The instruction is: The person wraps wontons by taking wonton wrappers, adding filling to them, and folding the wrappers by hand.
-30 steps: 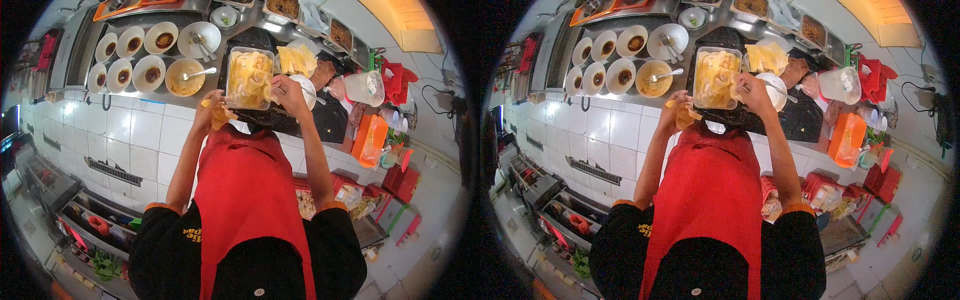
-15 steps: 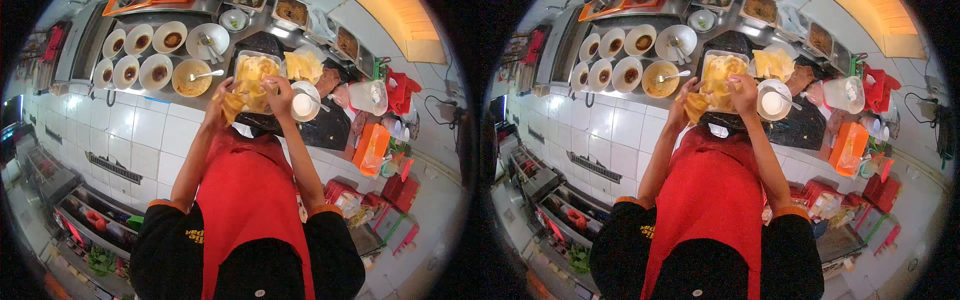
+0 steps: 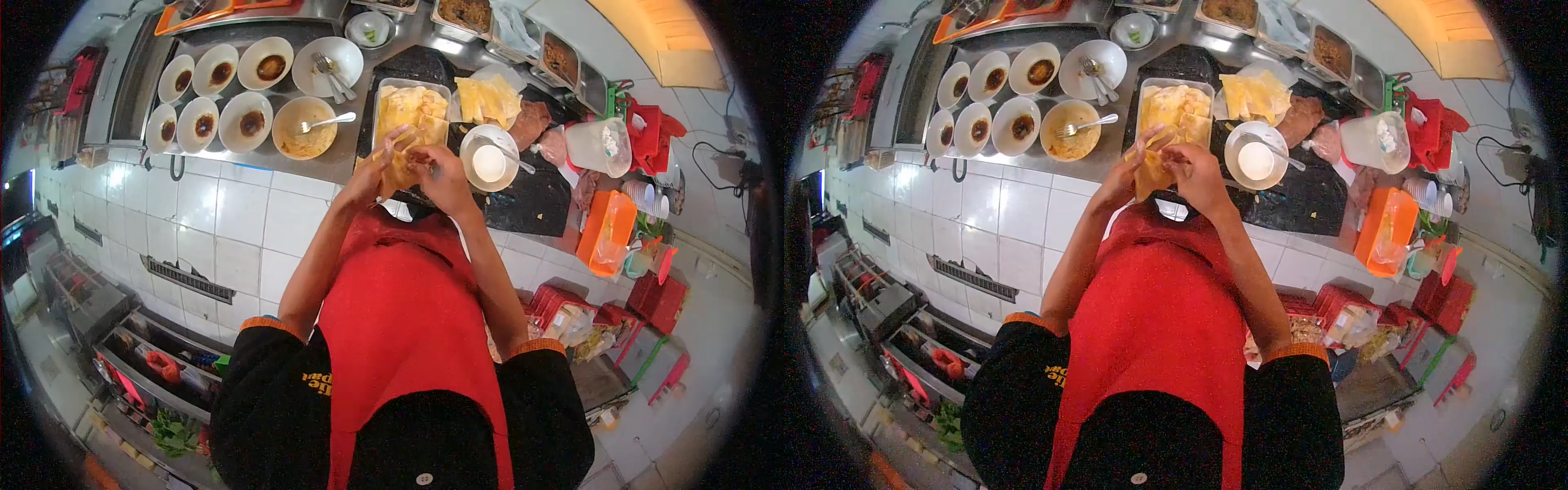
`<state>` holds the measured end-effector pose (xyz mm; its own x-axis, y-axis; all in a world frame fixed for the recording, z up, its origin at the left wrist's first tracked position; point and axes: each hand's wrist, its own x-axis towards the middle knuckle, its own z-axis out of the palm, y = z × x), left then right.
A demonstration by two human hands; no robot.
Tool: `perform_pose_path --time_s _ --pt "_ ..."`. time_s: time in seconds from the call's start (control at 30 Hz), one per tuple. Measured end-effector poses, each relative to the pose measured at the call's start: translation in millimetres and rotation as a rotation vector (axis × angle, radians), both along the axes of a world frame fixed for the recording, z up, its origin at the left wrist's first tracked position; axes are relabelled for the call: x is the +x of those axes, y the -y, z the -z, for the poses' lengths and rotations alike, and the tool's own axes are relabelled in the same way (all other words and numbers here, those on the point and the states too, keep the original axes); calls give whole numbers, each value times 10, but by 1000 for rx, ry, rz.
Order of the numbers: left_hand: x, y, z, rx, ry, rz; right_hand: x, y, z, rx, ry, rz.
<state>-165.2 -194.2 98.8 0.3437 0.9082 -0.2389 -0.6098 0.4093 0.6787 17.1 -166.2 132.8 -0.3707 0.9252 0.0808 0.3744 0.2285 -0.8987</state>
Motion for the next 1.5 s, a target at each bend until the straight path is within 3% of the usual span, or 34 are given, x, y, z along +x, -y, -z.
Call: perform_pose_path --time_s 0.07,0.13,0.17,0.23,0.4,0.43,0.53,0.63,0.97,1.07,1.17,1.23,1.37,1.43,1.5 --pt "17 20 44 -12 17 6 14 30 15 26 -1 -5" --pt "27 65 38 -211 112 -82 32 91 16 50 -5 -15" --pt "-12 87 99 -212 112 -81 42 140 9 -102 -72 48" --pt "-92 125 192 -81 -283 9 70 165 46 -253 -138 111" --pt "2 183 -10 -200 -406 -36 209 155 72 -445 -393 103" --pt "19 192 -34 -232 -391 -79 226 132 38 -450 -395 101" --pt "68 185 -51 -207 -456 -102 260 26 -205 82 -15 -106" --pt "50 136 -193 -142 -445 -51 224 41 -253 115 115 -164" --pt "145 140 293 -42 -485 -180 343 20 -62 -32 17 -82" --pt "152 118 126 -112 -488 -189 340 101 -20 -24 -97 9" --pt "183 123 19 -219 -392 -207 352 145 90 -131 -191 99" --pt "244 113 -173 -365 -29 -292 341 132 27 -314 -468 150" --pt "240 113 -160 -327 -23 -204 246 36 -175 -332 -466 134" --pt "218 119 -20 -167 -291 -153 204 -20 -248 -314 -459 74" --pt "219 149 -5 -43 -389 -162 212 -73 -248 -318 -422 47"
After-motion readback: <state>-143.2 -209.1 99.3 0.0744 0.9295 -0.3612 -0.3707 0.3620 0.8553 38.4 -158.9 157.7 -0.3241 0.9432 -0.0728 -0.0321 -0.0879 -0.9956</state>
